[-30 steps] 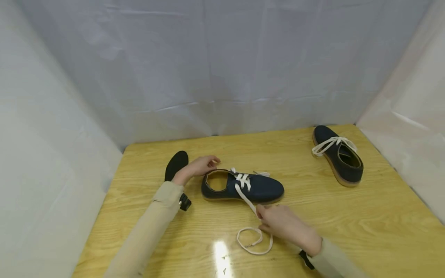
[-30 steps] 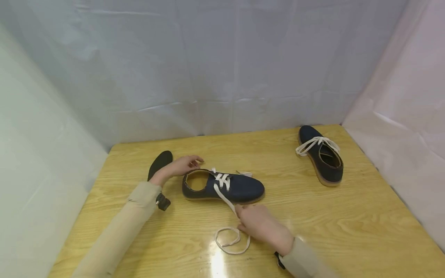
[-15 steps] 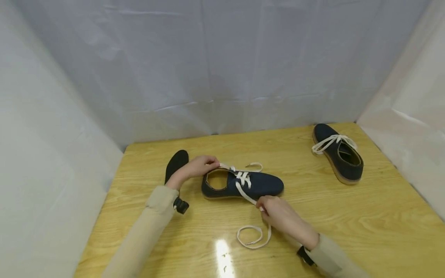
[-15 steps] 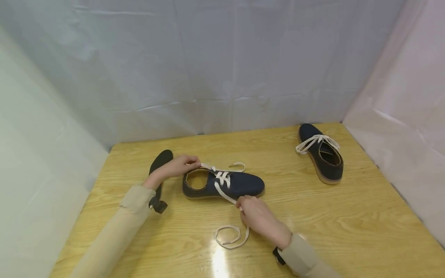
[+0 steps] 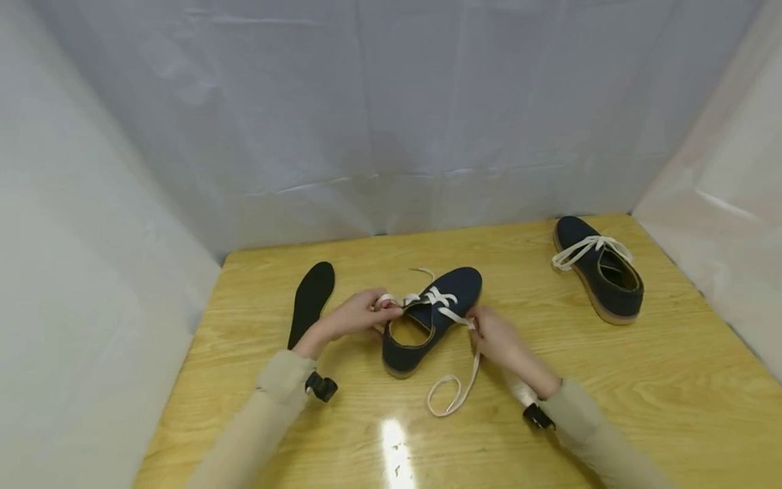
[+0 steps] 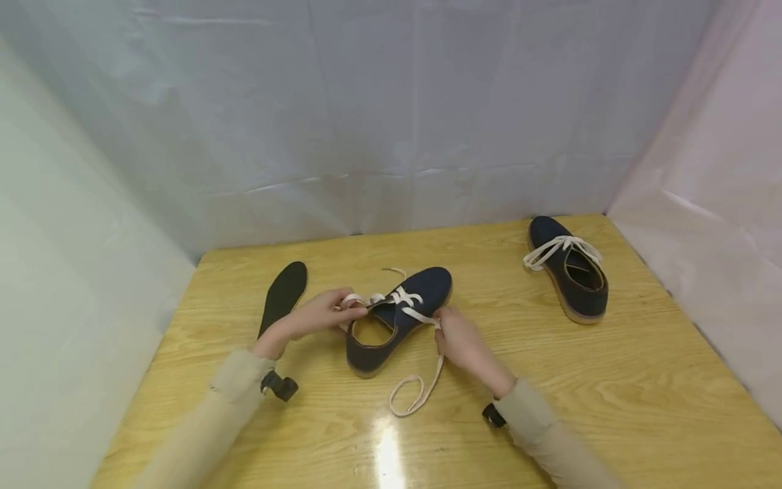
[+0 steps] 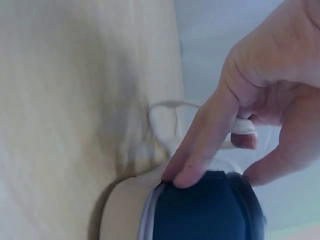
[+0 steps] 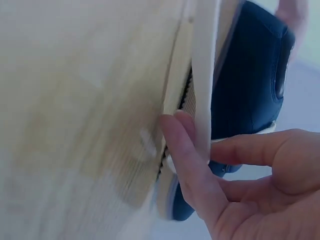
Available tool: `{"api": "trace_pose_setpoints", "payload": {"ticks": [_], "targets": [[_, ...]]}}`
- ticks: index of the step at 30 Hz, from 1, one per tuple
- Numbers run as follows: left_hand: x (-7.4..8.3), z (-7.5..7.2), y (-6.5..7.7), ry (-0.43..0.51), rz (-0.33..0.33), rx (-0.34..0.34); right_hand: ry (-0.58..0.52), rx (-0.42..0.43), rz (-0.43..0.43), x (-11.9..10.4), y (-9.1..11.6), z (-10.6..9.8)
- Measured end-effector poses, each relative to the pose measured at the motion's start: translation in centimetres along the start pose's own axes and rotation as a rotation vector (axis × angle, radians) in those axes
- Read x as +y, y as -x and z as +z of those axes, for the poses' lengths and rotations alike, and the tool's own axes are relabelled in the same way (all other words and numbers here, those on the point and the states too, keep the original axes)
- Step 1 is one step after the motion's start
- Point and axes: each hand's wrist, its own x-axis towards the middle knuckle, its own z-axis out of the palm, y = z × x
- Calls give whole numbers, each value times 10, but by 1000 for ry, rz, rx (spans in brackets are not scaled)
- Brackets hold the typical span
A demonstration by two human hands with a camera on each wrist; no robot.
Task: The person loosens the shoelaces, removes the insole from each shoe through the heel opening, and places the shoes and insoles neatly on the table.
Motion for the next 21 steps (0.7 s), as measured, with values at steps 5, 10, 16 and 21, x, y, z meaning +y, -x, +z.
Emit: {"api": "trace_pose_setpoints", "payload": {"ticks": [5, 10, 16, 21], "targets": [[5, 31, -1, 149, 40, 2, -269, -79, 71, 13, -17, -1], [11, 56, 0, 105, 111, 54, -276, -79, 82, 23, -19, 2], [14, 63, 3, -43, 68, 173, 23, -90, 69, 18, -13, -4], [18, 64, 3, -50, 27, 214, 176, -192, 19, 14, -12, -12]]}}
